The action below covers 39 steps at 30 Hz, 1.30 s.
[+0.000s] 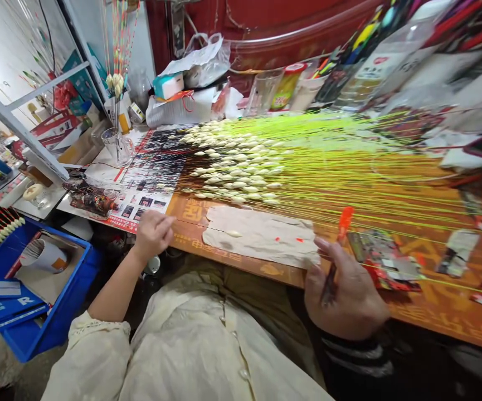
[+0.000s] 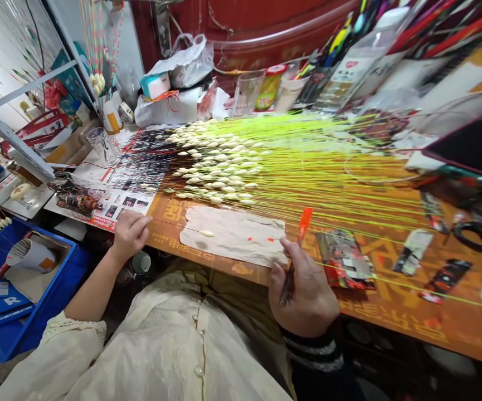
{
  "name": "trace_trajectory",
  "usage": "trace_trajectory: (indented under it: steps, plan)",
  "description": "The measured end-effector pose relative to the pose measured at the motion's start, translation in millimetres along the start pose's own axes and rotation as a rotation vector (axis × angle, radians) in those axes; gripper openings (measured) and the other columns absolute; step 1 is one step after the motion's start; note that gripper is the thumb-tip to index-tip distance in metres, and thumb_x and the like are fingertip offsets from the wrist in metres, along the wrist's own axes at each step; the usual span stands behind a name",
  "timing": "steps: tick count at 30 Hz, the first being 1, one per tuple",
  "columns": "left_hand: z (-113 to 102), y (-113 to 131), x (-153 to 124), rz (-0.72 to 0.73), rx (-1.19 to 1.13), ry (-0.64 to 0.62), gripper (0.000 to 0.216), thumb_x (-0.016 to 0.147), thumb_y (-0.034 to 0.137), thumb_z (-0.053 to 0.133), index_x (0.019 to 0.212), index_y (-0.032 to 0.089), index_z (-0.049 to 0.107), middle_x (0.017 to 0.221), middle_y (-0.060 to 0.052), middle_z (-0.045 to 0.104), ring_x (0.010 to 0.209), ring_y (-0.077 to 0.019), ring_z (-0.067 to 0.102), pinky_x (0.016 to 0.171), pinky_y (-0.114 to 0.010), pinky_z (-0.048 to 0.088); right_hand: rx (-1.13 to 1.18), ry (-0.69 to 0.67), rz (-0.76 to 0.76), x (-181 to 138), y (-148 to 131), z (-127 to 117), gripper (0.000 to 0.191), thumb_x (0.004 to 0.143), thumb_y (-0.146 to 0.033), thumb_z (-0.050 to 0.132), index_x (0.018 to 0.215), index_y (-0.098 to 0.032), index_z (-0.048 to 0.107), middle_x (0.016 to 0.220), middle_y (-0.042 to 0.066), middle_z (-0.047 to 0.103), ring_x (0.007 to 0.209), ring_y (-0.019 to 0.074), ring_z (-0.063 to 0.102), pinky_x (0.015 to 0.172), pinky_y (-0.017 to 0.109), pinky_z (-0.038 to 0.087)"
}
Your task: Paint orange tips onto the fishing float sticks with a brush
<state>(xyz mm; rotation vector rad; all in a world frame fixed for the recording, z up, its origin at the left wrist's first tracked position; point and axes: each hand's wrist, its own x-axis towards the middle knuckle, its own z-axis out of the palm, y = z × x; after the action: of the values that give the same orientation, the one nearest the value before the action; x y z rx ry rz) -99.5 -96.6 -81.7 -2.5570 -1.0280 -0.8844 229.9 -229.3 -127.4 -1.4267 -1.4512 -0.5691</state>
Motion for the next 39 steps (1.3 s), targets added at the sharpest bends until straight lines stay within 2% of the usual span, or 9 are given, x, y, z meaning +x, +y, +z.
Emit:
trace_trajectory:
  steps: [2, 4, 7, 10, 16, 23, 28, 33, 39]
  plan:
    - [3, 15, -4, 0.094, -0.091, -0.071, 0.025, 0.094, 0.026, 0.05, 0.112, 0.024, 0.066, 0.093, -0.007, 0.071, 0.091, -0.0209, 0.066, 0.087, -0.041, 0.054, 0.001, -0.012, 0.006, 3, -2, -1, 0.062, 0.087, -0.019, 0.064, 0.146, -0.021, 0.045, 0.118, 0.012, 0.071, 0.099, 0.0275, 0.072, 0.087, 0.036, 0.061]
    - [7, 24, -5, 0.123, -0.141, -0.143, 0.03, 0.095, 0.036, 0.052, 0.119, 0.022, 0.063, 0.106, -0.009, 0.071, 0.102, -0.0221, 0.066, 0.093, -0.041, 0.055, 0.008, -0.01, 0.008, 7, -4, -2, 0.063, 0.087, -0.019, 0.064, 0.147, -0.019, 0.043, 0.12, 0.012, 0.071, 0.1, 0.0272, 0.072, 0.088, 0.036, 0.061]
    - [17, 24, 4, 0.07, -0.139, -0.253, 0.06, 0.092, 0.058, 0.051, 0.138, 0.02, 0.05, 0.135, -0.014, 0.06, 0.129, -0.0272, 0.055, 0.111, -0.046, 0.045, 0.015, -0.01, 0.004, 13, -6, -1, 0.065, 0.087, -0.02, 0.064, 0.148, -0.02, 0.041, 0.123, 0.011, 0.069, 0.104, 0.0272, 0.071, 0.09, 0.037, 0.061]
    - [29, 12, 22, 0.043, -0.106, -0.366, 0.085, 0.086, 0.074, 0.046, 0.147, 0.016, 0.038, 0.149, -0.018, 0.046, 0.142, -0.0304, 0.04, 0.119, -0.049, 0.035, 0.029, -0.021, 0.014, 15, -7, 2, 0.066, 0.087, -0.019, 0.064, 0.148, -0.02, 0.04, 0.124, 0.012, 0.069, 0.105, 0.0269, 0.071, 0.091, 0.036, 0.06]
    - [49, -1, 50, 0.037, -0.019, -0.484, 0.096, 0.084, 0.079, 0.038, 0.149, 0.007, 0.035, 0.155, -0.021, 0.035, 0.147, -0.0299, 0.031, 0.123, -0.044, 0.027, 0.037, -0.008, 0.002, 13, -6, 7, 0.066, 0.086, -0.017, 0.066, 0.147, -0.018, 0.042, 0.122, 0.014, 0.07, 0.105, 0.0273, 0.071, 0.09, 0.035, 0.06]
    - [39, 8, 52, 0.04, 0.094, -0.624, 0.1, 0.086, 0.08, 0.032, 0.146, 0.0, 0.037, 0.156, -0.023, 0.033, 0.148, -0.0297, 0.029, 0.124, -0.04, 0.024, 0.053, 0.002, 0.014, 10, -6, 9, 0.063, 0.087, -0.02, 0.065, 0.146, -0.018, 0.045, 0.122, 0.012, 0.07, 0.104, 0.0254, 0.072, 0.091, 0.035, 0.061]
    - [19, 4, 25, 0.048, 0.147, -0.588, 0.096, 0.086, 0.076, 0.039, 0.145, 0.001, 0.039, 0.154, -0.022, 0.037, 0.146, -0.0295, 0.033, 0.122, -0.04, 0.027, 0.049, 0.006, 0.004, 8, -6, 8, 0.061, 0.086, -0.019, 0.064, 0.144, -0.015, 0.047, 0.118, 0.014, 0.071, 0.1, 0.0271, 0.073, 0.088, 0.037, 0.062]
    - [-14, -8, -28, -0.055, 0.237, -0.485, 0.093, 0.085, 0.074, 0.047, 0.142, 0.001, 0.044, 0.148, -0.024, 0.045, 0.142, -0.0316, 0.041, 0.119, -0.043, 0.034, 0.015, 0.01, -0.016, 5, -5, 8, 0.06, 0.085, -0.024, 0.062, 0.143, -0.015, 0.049, 0.114, 0.013, 0.073, 0.095, 0.0292, 0.074, 0.083, 0.039, 0.063]
    - [-63, -59, -109, -0.262, 0.342, -0.332, 0.063, 0.093, 0.055, 0.053, 0.136, 0.008, 0.054, 0.137, -0.02, 0.058, 0.132, -0.0295, 0.053, 0.113, -0.043, 0.044, -0.109, -0.121, 0.026, 7, -6, 4, 0.054, 0.087, -0.043, 0.053, 0.133, -0.016, 0.06, 0.108, 0.014, 0.074, 0.086, 0.0318, 0.074, 0.07, 0.042, 0.063]
